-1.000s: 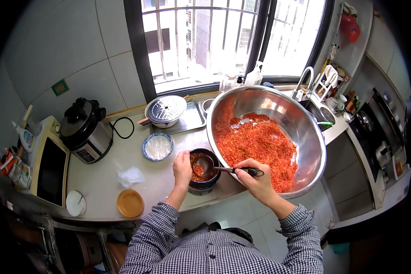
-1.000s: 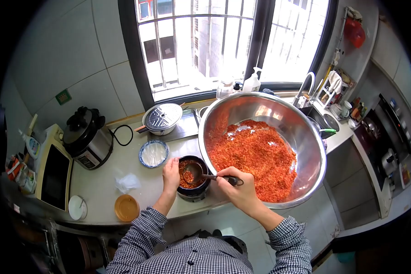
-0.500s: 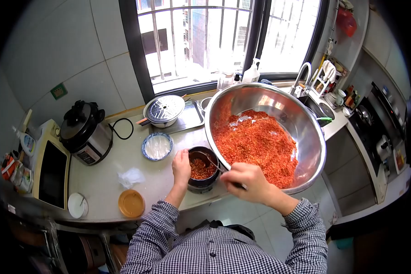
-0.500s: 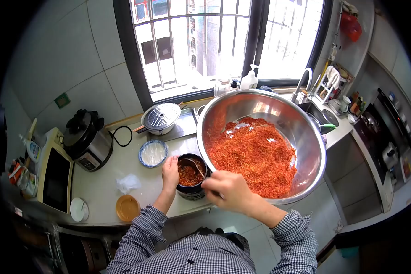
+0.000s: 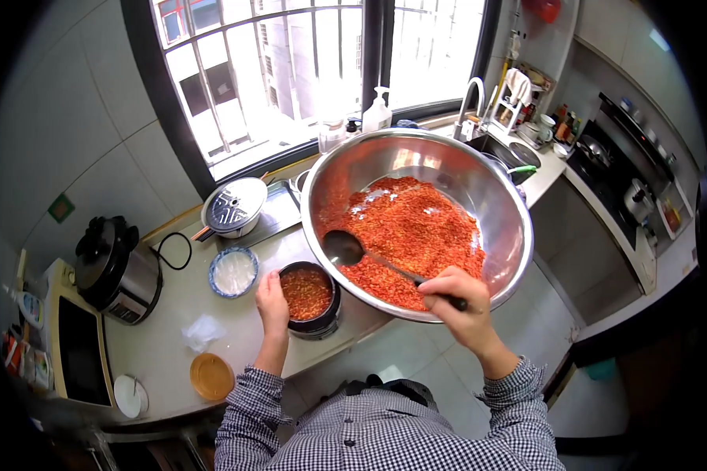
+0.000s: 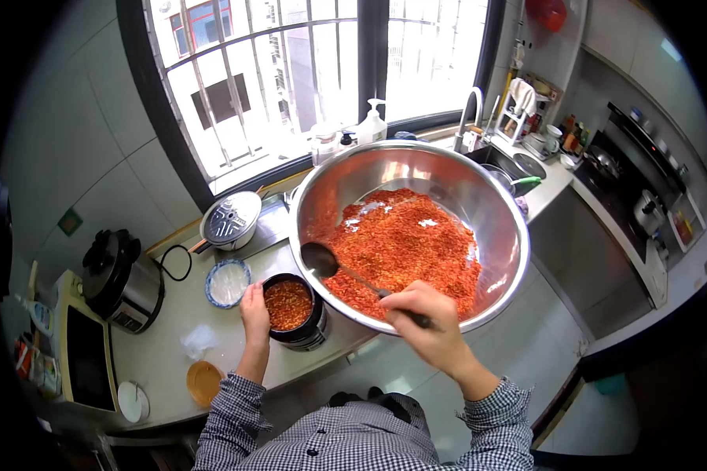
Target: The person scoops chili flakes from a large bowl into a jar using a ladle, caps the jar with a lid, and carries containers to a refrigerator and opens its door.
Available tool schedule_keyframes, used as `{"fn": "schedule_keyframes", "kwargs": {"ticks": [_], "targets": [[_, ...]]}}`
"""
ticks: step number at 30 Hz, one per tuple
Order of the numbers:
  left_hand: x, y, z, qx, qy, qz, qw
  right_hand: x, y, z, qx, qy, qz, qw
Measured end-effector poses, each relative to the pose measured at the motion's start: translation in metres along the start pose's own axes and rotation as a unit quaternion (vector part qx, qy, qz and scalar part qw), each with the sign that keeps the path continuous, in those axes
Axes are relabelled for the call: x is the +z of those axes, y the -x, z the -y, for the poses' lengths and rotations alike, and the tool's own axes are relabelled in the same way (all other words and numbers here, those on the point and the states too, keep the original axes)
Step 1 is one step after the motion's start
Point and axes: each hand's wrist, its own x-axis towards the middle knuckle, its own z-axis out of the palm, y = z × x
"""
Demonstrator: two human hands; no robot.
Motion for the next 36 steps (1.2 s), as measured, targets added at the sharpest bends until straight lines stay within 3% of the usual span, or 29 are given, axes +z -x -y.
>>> {"fn": "schedule_keyframes", "kwargs": {"ticks": [3, 7, 12, 14, 18, 30, 36], "targets": [[-0.001, 0.001, -0.004, 0.005, -0.002, 0.003, 1.000, -0.019, 0.011, -0.029, 0.046, 0.100, -0.055, 0.992], [-0.001, 0.001, -0.004, 0.002, 0.015, 0.011, 1.000, -0.034, 0.032, -0.065, 0.114, 0.239, -0.035, 0.964], [0.000, -0.001, -0.003, -0.010, 0.059, 0.026, 0.998, -0.025, 0.046, -0.097, 0.244, 0.042, -0.048, 0.968], [-0.001, 0.000, -0.004, -0.010, 0.057, 0.027, 0.998, -0.017, 0.043, -0.092, 0.314, -0.042, -0.041, 0.948], [-0.001, 0.000, -0.005, -0.021, 0.073, 0.030, 0.997, -0.023, 0.033, -0.100, 0.395, -0.182, -0.146, 0.888], [-0.002, 0.001, -0.004, -0.005, 0.010, 0.012, 1.000, -0.044, 0.012, -0.098, 0.382, -0.182, -0.230, 0.876], [-0.001, 0.001, -0.001, -0.004, 0.006, 0.002, 1.000, -0.049, -0.007, -0.078, 0.379, -0.163, -0.202, 0.888]]}}
